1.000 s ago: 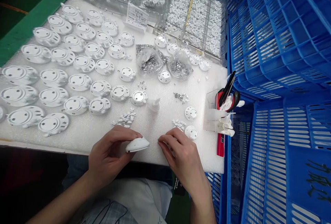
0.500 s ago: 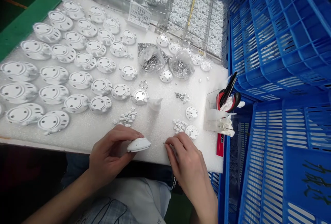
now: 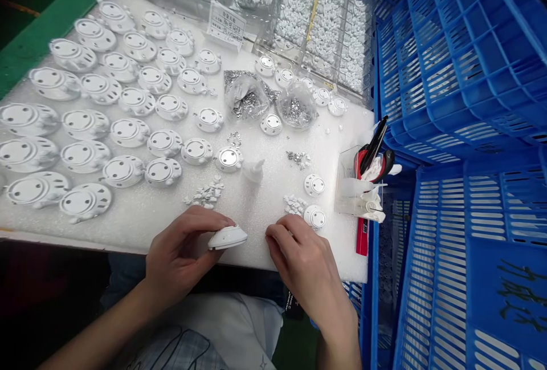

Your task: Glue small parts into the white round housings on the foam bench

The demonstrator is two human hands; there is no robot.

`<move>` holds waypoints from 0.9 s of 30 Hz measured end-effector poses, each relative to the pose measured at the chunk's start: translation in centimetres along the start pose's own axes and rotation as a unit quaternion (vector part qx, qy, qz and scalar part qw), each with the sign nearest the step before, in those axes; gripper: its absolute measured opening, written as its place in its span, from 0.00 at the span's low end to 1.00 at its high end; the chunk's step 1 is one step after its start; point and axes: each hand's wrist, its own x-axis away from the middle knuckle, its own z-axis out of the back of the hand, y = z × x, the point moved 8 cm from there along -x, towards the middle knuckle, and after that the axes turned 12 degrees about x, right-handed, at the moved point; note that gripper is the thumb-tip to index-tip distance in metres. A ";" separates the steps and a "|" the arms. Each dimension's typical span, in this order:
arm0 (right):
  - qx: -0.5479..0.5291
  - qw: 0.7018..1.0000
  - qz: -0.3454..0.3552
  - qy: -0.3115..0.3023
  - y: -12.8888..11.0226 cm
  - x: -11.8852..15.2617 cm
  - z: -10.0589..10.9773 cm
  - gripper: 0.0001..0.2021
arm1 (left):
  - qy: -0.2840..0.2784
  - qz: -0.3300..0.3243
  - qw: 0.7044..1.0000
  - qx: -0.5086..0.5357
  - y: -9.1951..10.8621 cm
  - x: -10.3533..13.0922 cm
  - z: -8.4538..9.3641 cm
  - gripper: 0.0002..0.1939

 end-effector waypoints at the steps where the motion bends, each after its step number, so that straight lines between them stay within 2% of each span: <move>1: 0.001 1.000 -0.004 0.001 0.0 0.0 0.1 0.05 | -0.002 0.000 1.000 -0.001 0.0 0.0 0.0 0.10; 3: -0.027 0.999 -0.015 0.018 0.0 -0.1 0.4 0.06 | -0.010 0.001 1.000 -0.005 0.0 -0.1 -0.1 0.11; 6: -0.151 0.985 -0.061 0.065 0.4 0.2 0.7 0.07 | -0.035 0.001 0.999 -0.017 0.1 -0.2 -0.5 0.13; 9: -0.302 0.940 -0.118 0.107 0.7 0.5 0.2 0.06 | -0.061 -0.001 0.997 -0.045 0.3 -0.3 -1.0 0.15; 13: -0.457 0.869 -0.152 0.117 0.1 0.4 -1.5 0.03 | -0.076 -0.011 0.995 -0.070 0.5 -0.4 -1.3 0.16; 18: -0.492 0.847 -0.166 0.119 -0.2 0.2 -2.4 0.03 | -0.079 -0.023 0.993 -0.086 0.6 -0.3 -1.7 0.16; 27: -0.505 0.841 -0.168 0.097 -0.4 0.4 -2.9 0.02 | -0.059 -0.051 0.990 -0.119 0.9 -0.2 -1.5 0.13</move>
